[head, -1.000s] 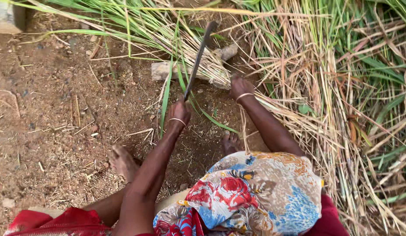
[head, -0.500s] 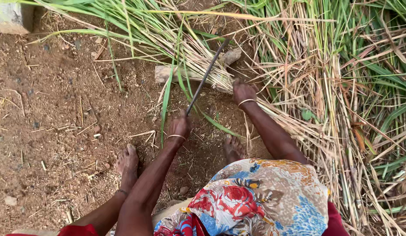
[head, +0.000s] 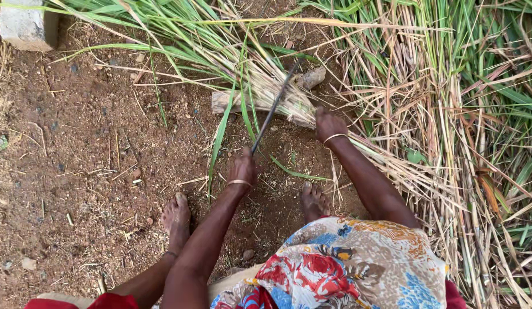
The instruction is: The person uses a machete to cut bundles of long green grass placed on a log on the ground.
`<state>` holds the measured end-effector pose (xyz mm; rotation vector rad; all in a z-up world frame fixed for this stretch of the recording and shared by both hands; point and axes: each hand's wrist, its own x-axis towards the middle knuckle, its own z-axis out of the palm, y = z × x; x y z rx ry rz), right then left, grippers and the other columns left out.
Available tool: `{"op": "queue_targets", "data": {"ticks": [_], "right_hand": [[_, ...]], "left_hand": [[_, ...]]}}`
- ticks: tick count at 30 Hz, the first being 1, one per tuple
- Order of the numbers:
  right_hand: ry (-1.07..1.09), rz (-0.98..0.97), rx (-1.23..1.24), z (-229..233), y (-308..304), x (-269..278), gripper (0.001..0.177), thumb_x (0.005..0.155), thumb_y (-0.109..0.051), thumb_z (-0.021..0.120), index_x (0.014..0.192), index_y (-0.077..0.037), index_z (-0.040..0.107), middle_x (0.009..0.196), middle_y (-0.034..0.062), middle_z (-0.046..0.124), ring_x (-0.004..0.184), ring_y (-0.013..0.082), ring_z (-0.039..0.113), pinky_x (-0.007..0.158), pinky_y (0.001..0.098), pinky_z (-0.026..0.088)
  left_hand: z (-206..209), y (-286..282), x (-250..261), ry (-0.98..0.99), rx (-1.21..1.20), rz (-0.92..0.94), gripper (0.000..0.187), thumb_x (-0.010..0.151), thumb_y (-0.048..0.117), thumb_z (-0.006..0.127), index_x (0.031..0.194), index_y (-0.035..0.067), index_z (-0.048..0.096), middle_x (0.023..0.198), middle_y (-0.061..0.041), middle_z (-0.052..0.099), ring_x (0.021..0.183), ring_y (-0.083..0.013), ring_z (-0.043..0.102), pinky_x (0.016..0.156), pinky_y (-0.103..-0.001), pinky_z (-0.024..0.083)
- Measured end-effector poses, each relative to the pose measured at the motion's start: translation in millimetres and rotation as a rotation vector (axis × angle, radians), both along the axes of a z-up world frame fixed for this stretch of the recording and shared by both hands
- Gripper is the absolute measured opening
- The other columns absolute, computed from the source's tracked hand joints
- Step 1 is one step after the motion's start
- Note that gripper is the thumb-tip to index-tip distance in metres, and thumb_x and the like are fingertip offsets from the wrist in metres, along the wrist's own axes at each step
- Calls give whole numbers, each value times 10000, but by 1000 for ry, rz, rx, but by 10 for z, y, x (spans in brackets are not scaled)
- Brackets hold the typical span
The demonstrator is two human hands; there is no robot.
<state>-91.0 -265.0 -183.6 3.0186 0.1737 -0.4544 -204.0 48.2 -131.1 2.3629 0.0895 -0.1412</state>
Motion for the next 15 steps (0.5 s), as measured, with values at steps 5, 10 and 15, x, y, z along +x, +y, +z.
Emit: {"op": "queue_targets", "data": {"ticks": [5,10,15], "right_hand": [[195,-104,67,329,182,-149,668,883,-296,797,1294,-29,343,832,245,683,704,348,685,597,426,601],[89,-35,-8,326,188,-149,785,836,-266,827,1345,20,302,841,235,673,709,353,698,608,436,595],[164,-73,-69,234,149,-128,543,962,-144,687,1347,2,332,740,194,669,632,303,677,522,419,576]], "left_hand": [[53,174,15,389,-89,-59,214,1098,245,454,1196,76,541,607,-5,486,405,-123,383,309,-326,281],[778,21,74,207,-94,-50,305,1072,201,420,1353,87,455,581,4,516,383,-115,419,274,-323,344],[1073,-199,244,-487,-436,-9,210,1156,223,408,1181,30,488,660,-1,511,438,-80,478,298,-266,438]]}}
